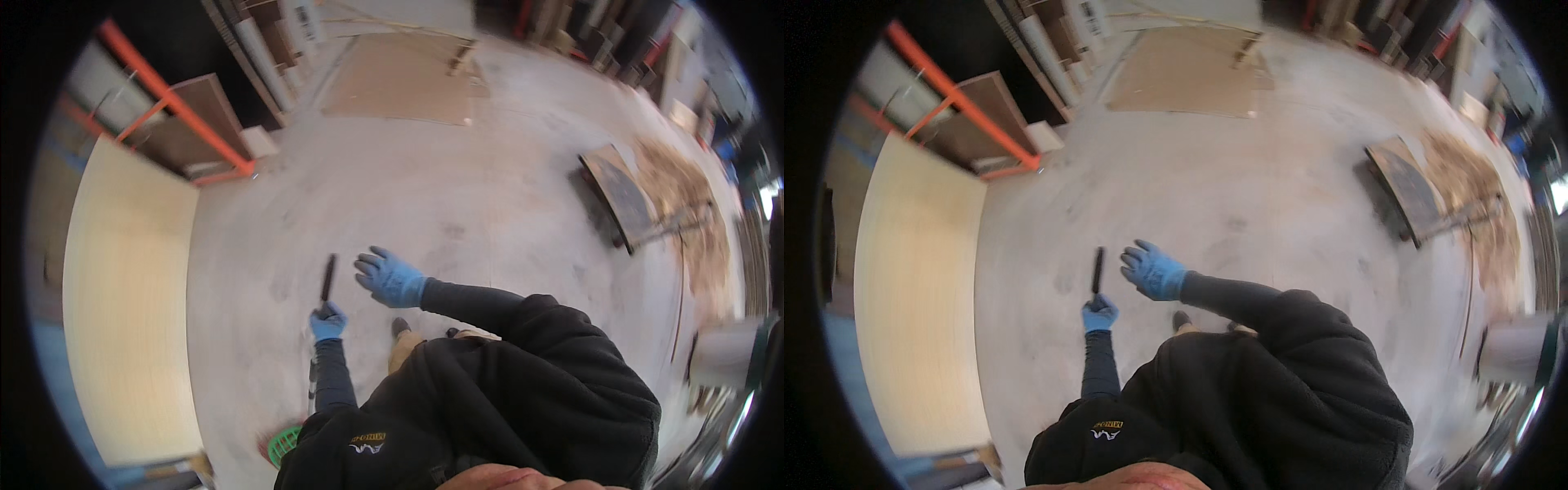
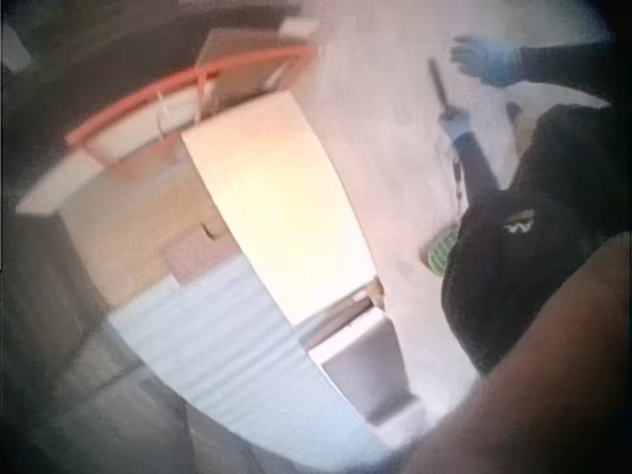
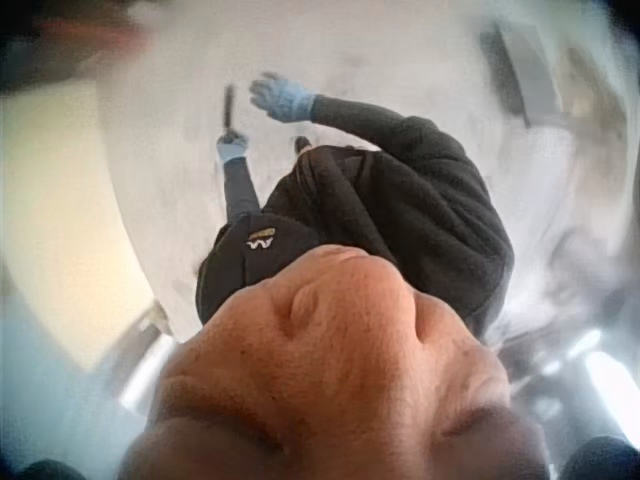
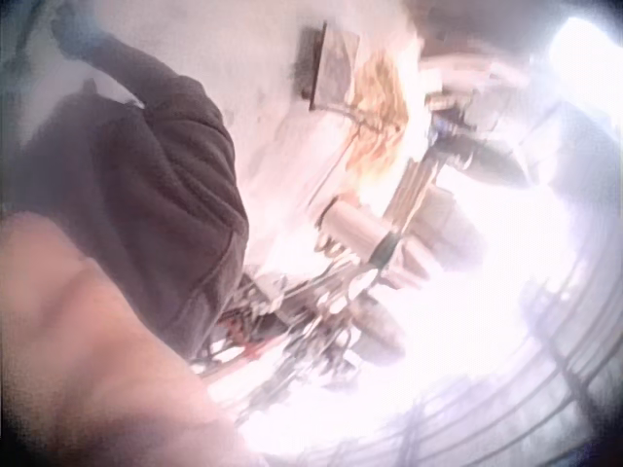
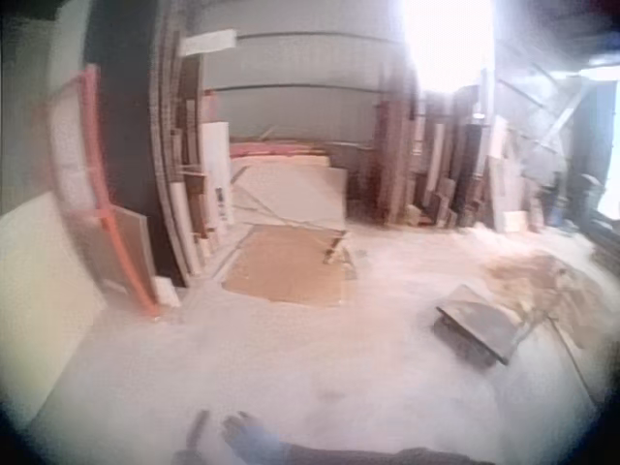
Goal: The person assists another worker to tie a large sack of sawdust, then uses a hand truck to move the sack to a storage area. Afterward, the person sweeps sawdust from the floor with a broom and dustpan, gathering the debris into a pile.
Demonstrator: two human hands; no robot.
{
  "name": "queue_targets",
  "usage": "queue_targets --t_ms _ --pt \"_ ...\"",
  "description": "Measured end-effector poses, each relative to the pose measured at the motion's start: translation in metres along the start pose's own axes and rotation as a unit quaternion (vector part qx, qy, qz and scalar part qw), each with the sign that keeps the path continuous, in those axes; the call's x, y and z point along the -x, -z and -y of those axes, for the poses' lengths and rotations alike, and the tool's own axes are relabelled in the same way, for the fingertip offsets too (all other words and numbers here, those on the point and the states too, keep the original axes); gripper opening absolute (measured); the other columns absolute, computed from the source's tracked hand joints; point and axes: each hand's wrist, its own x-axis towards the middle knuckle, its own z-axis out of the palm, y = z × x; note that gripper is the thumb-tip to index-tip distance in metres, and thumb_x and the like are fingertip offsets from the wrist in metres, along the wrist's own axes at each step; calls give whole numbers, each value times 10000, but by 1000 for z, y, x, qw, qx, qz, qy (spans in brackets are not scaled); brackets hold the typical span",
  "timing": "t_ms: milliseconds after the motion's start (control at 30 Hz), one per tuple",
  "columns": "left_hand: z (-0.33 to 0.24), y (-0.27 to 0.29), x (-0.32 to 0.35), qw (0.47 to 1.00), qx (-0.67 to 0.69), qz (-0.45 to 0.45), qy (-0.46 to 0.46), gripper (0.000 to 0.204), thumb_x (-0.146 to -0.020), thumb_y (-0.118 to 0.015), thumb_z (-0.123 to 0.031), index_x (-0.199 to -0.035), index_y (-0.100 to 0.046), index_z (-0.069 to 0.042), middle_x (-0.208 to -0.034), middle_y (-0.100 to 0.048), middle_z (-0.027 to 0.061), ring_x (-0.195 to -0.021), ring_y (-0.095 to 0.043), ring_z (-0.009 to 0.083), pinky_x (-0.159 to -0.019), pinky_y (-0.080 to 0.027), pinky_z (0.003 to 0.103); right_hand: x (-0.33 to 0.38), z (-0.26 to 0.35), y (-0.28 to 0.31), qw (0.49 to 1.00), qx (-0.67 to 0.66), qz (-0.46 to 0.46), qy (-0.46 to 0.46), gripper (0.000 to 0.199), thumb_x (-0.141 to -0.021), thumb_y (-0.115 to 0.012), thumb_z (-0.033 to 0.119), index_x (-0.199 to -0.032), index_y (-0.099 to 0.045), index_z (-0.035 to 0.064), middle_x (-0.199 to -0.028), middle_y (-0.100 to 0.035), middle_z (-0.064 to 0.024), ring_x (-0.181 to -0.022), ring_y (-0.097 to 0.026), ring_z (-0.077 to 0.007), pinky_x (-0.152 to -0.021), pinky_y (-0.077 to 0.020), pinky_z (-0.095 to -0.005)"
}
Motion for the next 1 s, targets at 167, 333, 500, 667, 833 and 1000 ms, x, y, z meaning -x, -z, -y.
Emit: queue_targets --t_ms 167,333,500,667,833,1000 --pt "-68 -187 -72 961 -93 1 -260 527 -967 -464 -506 -1102 -698 -54 -1068 -744 85 -989 -703 242 -899 -575 398 124 -102 4 888 -5 67 -455 407 -784 -675 307 -1112 -643 69 -1239 -604 -160 -1211 -541 -322 -1022 -403 -462" --pt "-31 -308 -131 938 -250 17 -238 599 -955 -512 -551 -1235 -580 -26 -1239 -666 154 -1145 -637 266 -985 -526 419 323 -66 26 551 -97 207 -803 476 -853 -587 417 -1188 -687 95 -1230 -667 -174 -1173 -618 -347 -1007 -472 -433" --pt "103 -297 -194 893 -449 1 31 611 -927 -516 -577 -1070 -672 -4 -1094 -713 171 -1049 -678 307 -926 -556 463 438 66 -12 335 -150 176 -913 472 -832 -612 369 -1135 -710 21 -1183 -682 -221 -1107 -664 -347 -930 -515 -437" --pt "264 -180 -166 719 -673 -70 161 531 -954 -519 -501 -1259 -495 -68 -1263 -629 184 -1128 -634 361 -960 -515 510 449 117 -41 222 -418 141 -870 520 -835 -628 469 -1086 -732 25 -1161 -699 -203 -1094 -667 -327 -958 -505 -412" --pt "386 -108 -89 547 -797 -42 253 609 -983 -477 -453 -1392 -410 -7 -1396 -526 236 -1255 -545 409 -1058 -438 532 484 109 -1 372 -360 17 -856 468 -842 -633 435 -1095 -733 54 -1163 -704 -180 -1113 -660 -300 -986 -490 -398" --pt "492 -70 -47 473 -835 -41 279 643 -994 -480 -426 -1451 -365 12 -1425 -506 250 -1274 -532 416 -1074 -428 533 574 114 60 347 -288 -59 -891 489 -822 -670 439 -1129 -727 62 -1118 -726 -158 -1059 -684 -275 -952 -515 -392"
